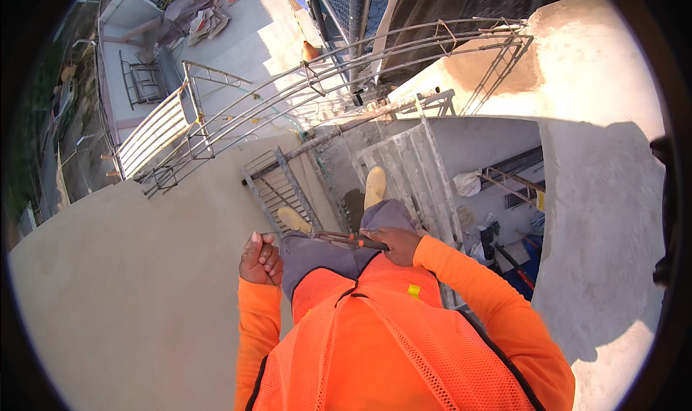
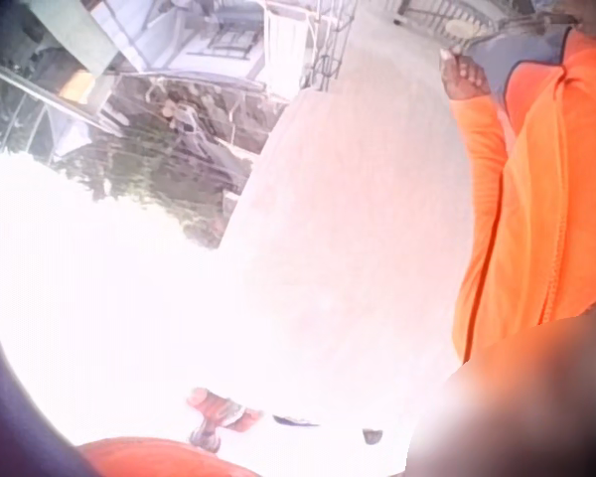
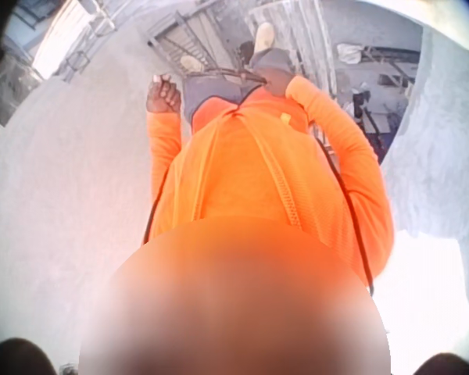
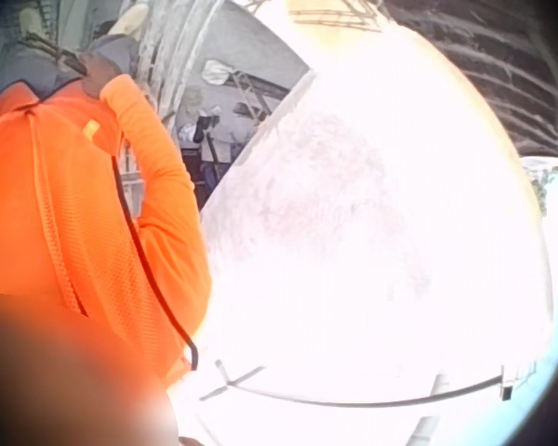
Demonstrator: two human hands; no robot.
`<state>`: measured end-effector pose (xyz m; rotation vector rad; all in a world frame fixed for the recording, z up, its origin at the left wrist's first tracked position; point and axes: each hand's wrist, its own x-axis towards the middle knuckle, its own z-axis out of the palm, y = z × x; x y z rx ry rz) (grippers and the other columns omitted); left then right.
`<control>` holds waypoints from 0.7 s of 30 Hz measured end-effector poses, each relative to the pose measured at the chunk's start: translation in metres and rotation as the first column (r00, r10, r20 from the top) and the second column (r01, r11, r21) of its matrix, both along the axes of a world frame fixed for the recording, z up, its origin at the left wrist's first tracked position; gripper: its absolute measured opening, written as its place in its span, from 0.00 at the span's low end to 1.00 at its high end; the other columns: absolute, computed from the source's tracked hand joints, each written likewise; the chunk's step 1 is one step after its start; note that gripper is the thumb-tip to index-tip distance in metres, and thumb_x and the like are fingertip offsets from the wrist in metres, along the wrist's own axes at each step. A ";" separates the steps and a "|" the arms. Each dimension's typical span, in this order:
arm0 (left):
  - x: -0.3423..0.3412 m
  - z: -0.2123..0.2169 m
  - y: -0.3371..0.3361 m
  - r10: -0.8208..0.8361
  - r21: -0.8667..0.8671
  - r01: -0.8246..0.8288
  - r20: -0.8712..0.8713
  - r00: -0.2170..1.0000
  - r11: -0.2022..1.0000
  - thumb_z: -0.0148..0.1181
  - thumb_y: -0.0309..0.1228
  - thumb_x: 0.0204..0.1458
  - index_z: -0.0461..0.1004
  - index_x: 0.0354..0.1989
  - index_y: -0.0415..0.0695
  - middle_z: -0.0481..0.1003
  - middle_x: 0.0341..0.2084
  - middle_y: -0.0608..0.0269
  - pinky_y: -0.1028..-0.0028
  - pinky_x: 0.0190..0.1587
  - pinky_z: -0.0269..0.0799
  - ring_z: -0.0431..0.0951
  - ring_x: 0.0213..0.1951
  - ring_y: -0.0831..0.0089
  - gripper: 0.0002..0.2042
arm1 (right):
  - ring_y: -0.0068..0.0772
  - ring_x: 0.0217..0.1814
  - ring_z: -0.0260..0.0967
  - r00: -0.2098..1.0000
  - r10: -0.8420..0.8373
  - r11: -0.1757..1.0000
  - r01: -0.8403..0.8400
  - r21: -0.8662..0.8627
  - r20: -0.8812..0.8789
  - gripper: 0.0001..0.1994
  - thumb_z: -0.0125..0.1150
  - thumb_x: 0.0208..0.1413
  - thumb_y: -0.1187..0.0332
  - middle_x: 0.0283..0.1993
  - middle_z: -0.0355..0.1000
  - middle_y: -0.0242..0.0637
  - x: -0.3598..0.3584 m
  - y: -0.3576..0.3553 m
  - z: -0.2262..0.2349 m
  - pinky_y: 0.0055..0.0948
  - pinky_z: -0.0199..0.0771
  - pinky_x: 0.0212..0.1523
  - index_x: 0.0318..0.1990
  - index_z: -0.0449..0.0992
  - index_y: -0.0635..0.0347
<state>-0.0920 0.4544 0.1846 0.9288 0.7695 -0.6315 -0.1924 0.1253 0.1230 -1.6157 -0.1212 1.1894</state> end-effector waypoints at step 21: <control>0.018 -0.033 0.053 -0.714 0.879 0.305 0.055 0.698 0.366 0.65 0.43 0.63 0.82 0.42 0.44 0.74 0.19 0.71 0.75 0.27 0.70 0.74 0.23 0.75 0.14 | 0.55 0.68 0.65 0.987 0.129 0.902 -0.075 -0.426 0.098 0.32 0.57 0.53 0.77 0.65 0.68 0.50 -0.060 -0.036 -0.028 0.44 0.66 0.69 0.69 0.66 0.59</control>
